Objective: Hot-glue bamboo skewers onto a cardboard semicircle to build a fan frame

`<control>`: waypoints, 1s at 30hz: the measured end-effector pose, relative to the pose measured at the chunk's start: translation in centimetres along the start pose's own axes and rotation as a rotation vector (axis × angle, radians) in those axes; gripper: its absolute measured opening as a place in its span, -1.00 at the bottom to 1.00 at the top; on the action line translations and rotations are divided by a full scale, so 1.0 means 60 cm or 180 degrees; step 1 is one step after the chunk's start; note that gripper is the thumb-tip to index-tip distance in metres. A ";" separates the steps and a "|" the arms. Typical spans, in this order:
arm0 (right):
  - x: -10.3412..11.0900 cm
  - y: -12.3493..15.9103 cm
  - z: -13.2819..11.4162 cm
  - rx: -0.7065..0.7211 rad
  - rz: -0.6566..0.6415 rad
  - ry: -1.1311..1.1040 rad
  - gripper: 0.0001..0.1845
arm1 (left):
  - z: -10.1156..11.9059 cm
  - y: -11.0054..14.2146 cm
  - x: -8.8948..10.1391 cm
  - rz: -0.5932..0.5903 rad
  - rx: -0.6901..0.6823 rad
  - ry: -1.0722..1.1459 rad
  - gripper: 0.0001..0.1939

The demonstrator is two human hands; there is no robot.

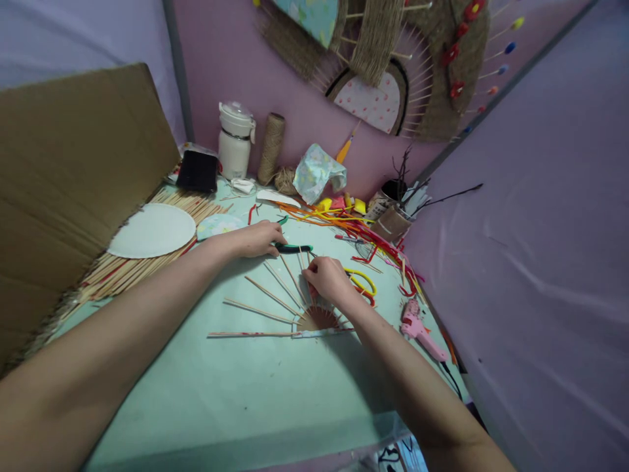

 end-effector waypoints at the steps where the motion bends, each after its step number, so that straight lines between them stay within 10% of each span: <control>1: 0.002 0.001 0.000 0.0002 0.0019 -0.0003 -0.78 | 0.002 0.000 0.001 -0.0001 0.0005 -0.0018 -0.61; 13: 0.057 0.068 0.043 -0.0007 0.0362 -0.0115 -0.80 | 0.028 0.006 0.033 0.0267 -0.0102 -0.0230 -0.60; 22: 0.014 0.166 0.044 0.1105 0.0784 -0.0423 -0.80 | 0.145 0.017 0.004 -0.0038 -0.0379 -0.0332 -0.71; 30: -0.002 0.159 0.039 0.1113 0.0796 -0.0274 -0.78 | 0.147 0.014 -0.018 -0.0254 -0.0072 -0.0399 -0.64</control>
Point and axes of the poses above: each hand's wrist, its own y-axis away from the middle knuckle, its own x-axis out of the back of the hand, z = x × y, the point moved 8 cm from there along -y, towards the middle knuckle, and after that the axes turned 13 degrees about y, right-handed, at the moved point
